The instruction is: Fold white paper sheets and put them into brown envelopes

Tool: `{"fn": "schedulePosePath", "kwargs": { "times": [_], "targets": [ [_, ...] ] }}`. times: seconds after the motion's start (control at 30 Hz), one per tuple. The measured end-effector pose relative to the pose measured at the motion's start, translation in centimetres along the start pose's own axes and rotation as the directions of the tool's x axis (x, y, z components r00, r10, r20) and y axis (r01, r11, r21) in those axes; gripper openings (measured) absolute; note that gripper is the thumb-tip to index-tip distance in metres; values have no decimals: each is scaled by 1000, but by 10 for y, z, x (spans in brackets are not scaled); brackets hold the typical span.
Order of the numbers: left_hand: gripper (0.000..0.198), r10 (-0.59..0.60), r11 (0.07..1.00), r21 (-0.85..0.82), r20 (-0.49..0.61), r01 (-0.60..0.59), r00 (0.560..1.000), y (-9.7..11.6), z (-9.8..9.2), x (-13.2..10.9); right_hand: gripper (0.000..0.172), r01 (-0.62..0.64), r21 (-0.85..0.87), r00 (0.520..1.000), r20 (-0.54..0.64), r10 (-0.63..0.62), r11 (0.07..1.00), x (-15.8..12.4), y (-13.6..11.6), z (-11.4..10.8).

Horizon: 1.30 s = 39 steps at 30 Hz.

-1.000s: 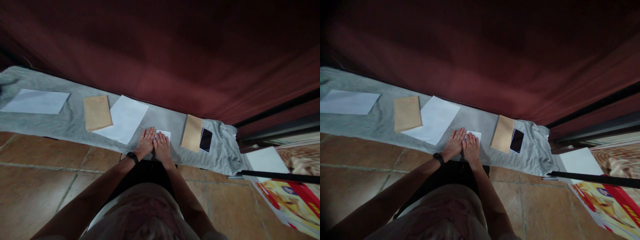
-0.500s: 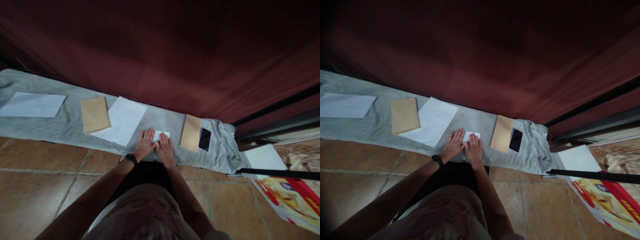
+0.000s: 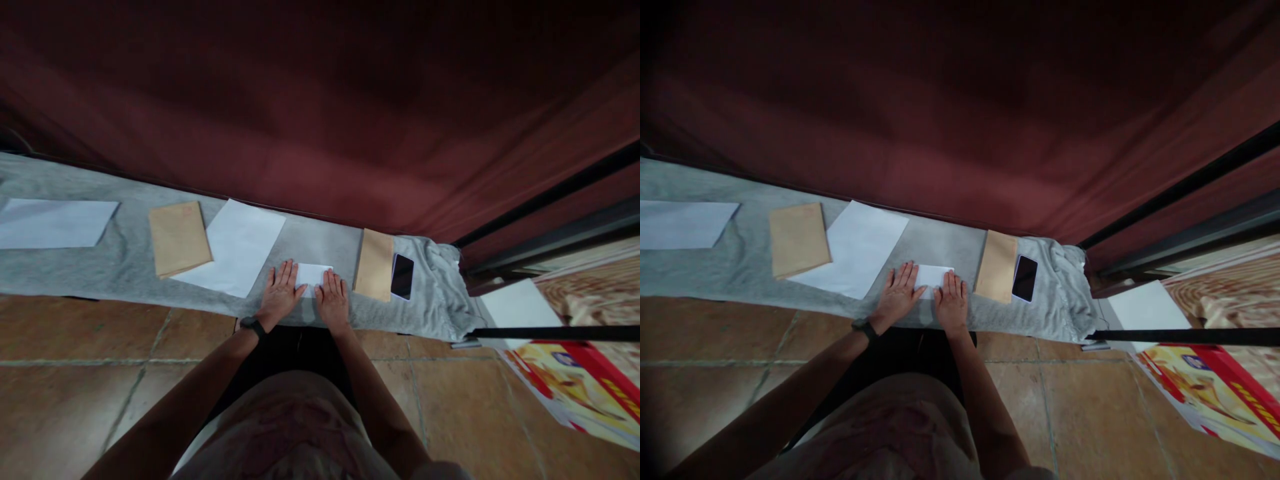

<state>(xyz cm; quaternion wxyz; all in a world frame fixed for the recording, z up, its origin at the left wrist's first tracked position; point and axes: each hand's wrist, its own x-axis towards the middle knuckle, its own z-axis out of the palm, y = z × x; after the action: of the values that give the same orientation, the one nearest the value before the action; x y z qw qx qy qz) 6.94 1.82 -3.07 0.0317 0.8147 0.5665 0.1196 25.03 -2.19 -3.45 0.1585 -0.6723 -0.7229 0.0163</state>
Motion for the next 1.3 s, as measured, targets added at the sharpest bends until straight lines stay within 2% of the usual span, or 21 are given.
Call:
{"fn": "schedulePosePath", "kwargs": {
  "times": [0.27,0.43,0.67,0.83,0.93,1.07,1.17,1.3],
  "targets": [
    [72,-49,999,-26,-27,48,998,-3,-1,-7,57,-29,5,999,-33,29,1000,-6,6,-5],
    [67,-79,989,-131,-32,75,996,-9,-4,-11,58,-47,17,997,-62,48,999,-9,8,-5],
    [53,-223,883,-406,79,235,972,-5,-6,-3,57,-53,22,994,-93,55,998,-10,7,-3],
    [54,-275,839,-452,126,302,953,-1,-7,3,55,-42,19,994,-102,43,999,-11,7,-3],
    [60,-186,894,-386,147,229,972,2,-13,-5,54,-32,12,994,-102,33,999,-12,8,-2],
    [52,-14,975,-219,159,49,987,11,-24,-21,53,-15,8,995,-94,16,1000,-13,9,-1],
    [45,76,993,-101,181,-59,980,16,-31,-25,51,-1,11,995,-104,2,1000,-14,10,-2],
    [51,152,988,-4,242,-155,958,18,-37,-21,46,29,56,989,-143,-20,998,-17,13,-1]
  ]
}}
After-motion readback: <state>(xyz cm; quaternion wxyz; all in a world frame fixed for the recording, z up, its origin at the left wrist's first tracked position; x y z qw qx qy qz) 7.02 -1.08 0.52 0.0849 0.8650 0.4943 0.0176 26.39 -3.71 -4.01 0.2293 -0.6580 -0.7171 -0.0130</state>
